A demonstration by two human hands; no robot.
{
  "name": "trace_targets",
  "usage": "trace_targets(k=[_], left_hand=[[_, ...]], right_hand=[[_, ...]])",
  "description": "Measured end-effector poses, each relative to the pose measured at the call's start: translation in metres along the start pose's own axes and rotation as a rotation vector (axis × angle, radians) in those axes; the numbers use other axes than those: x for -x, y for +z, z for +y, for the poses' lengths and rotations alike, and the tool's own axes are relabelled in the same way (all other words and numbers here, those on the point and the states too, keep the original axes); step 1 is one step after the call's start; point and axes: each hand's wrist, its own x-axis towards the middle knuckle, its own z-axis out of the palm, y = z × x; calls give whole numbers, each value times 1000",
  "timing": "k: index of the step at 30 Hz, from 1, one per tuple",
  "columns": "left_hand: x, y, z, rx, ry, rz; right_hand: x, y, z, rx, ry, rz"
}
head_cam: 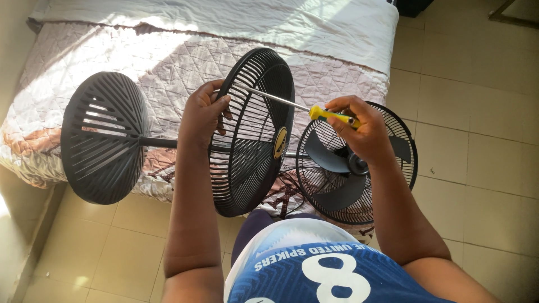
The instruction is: The person uses a screwdriver to remove screws from the front grill of a standing fan, then detaches the grill and places it on the bed. They proceed to remove the fan blades from the motor housing and set them aside.
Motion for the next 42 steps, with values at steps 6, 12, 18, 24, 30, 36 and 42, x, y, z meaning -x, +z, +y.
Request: trace_targets(k=[6,12,18,24,30,36,42], left_hand=[[-3,-3,-3,-6,28,-29],[-5,-6,-2,-8,22,-27],[-3,-8,0,11,29,-48],[1,-2,5,-25,7,-53],[10,18,10,-107,11,-115],[24,39,20,-363,-17,-87],[35,49,23,-515,-28,-53]], right_hand=[[-5,5,3,263,-84,-59],[-9,14,8,515,-462,11],[-7,14,16,301,-343,-16],[-8,36,31,-488,54,-78],[-40,81,31,-386,146,-84],[-61,103,13,-36,-80,18],[-57,104,10,80,-227,79]])
